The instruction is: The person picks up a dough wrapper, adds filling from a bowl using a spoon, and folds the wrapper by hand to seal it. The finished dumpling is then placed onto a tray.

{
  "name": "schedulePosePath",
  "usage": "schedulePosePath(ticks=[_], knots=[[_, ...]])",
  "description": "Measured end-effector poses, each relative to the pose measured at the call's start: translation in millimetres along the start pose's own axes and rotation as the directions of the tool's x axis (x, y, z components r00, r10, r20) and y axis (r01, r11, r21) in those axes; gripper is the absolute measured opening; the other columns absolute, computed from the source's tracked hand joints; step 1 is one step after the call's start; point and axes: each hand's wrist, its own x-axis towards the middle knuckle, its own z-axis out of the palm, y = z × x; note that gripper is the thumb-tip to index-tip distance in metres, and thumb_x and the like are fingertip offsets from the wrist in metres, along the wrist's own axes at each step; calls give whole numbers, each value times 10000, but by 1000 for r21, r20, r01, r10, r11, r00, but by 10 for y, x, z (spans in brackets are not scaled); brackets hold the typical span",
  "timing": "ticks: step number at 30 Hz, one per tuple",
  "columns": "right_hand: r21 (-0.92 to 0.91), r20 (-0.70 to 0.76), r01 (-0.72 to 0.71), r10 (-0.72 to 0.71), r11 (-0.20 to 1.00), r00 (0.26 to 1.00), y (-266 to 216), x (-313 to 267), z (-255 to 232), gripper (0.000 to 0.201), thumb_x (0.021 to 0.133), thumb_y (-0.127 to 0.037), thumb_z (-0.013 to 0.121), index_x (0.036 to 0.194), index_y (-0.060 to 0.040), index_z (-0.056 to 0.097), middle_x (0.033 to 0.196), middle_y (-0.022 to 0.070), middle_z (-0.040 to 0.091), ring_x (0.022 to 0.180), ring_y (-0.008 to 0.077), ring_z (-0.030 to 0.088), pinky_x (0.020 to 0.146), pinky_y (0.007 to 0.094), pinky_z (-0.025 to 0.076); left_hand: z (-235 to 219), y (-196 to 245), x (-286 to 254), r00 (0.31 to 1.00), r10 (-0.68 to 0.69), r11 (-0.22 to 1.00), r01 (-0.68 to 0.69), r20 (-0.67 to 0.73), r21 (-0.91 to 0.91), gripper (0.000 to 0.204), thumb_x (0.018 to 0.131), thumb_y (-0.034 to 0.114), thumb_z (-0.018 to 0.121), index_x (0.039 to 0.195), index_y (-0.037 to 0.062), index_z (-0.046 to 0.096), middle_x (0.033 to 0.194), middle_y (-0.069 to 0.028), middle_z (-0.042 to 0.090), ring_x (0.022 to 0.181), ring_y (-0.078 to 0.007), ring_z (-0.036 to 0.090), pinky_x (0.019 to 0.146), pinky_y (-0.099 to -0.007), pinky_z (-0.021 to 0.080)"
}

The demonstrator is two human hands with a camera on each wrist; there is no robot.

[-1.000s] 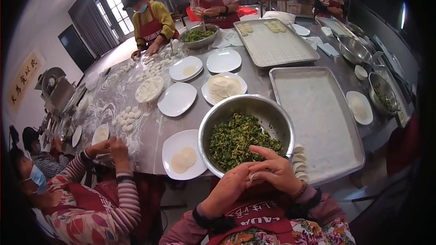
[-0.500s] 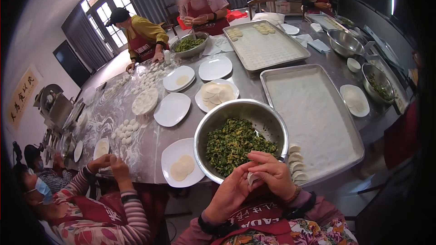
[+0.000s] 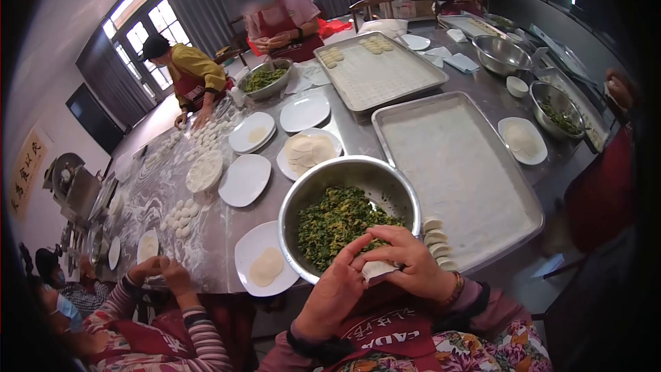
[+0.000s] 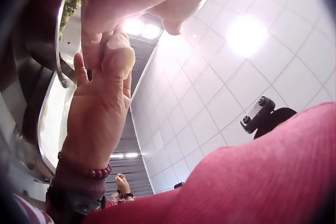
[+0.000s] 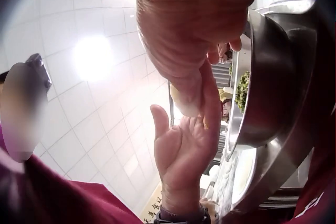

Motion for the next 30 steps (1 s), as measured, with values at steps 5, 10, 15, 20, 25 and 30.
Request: schedulePosePath(ticks=[5, 10, 15, 20, 25, 30], knots=[[46, -150, -52, 58, 998, 987, -67, 289, -398, 295, 733, -39, 664, 1024, -82, 672, 1128, 128, 591, 1078, 298, 536, 923, 380, 437, 5, 187, 46, 983, 182, 938, -174, -1, 301, 665, 909, 467, 519, 1337, -21, 371, 1349, -193, 452, 1256, -300, 449, 1055, -453, 348], [-46, -230, -368, 348, 929, 909, 674, 402, -865, 258, 733, -119, 692, 984, -59, 689, 938, 119, 640, 857, 265, 610, 769, 356, 485, -583, 557, -124, 825, 552, 701, -380, -120, 603, 515, 931, 399, 521, 1245, -6, 470, 1251, -173, 548, 1111, -281, 566, 922, -399, 469], [-132, -214, -527, 495, 839, 842, 1622, -74, -781, 286, 730, -236, 692, 946, -49, 690, 835, 132, 665, 795, 265, 642, 721, 350, 492, -1437, 782, -427, 674, 613, 741, -308, -412, 597, 316, 948, 253, 540, 1173, 32, 532, 1148, -122, 601, 1005, -231, 601, 827, -330, 502], [-131, -105, -661, 652, 739, 751, 1507, -77, -700, 267, 746, -265, 647, 921, -67, 680, 836, 134, 669, 807, 285, 643, 722, 376, 491, -1796, 818, -623, 510, 643, 703, -98, -571, 705, 205, 963, 187, 502, 1124, 66, 544, 1069, -71, 622, 937, -159, 601, 767, -286, 502], [-330, -94, -515, 515, 792, 852, 1560, -152, -636, 228, 766, -256, 624, 903, -83, 680, 896, 125, 641, 865, 296, 620, 757, 394, 483, -1927, 771, -636, 502, 651, 688, -72, -569, 722, 180, 959, 183, 508, 1093, 68, 548, 1039, -55, 627, 927, -147, 600, 753, -278, 499], [-323, -45, -527, 543, 786, 838, 1568, -133, -677, 198, 780, -234, 606, 892, -88, 679, 901, 122, 625, 878, 309, 605, 764, 407, 480, -1985, 797, -631, 478, 684, 645, -45, -550, 763, 172, 947, 169, 523, 1085, 72, 560, 1029, -45, 628, 907, -131, 595, 752, -269, 478]])
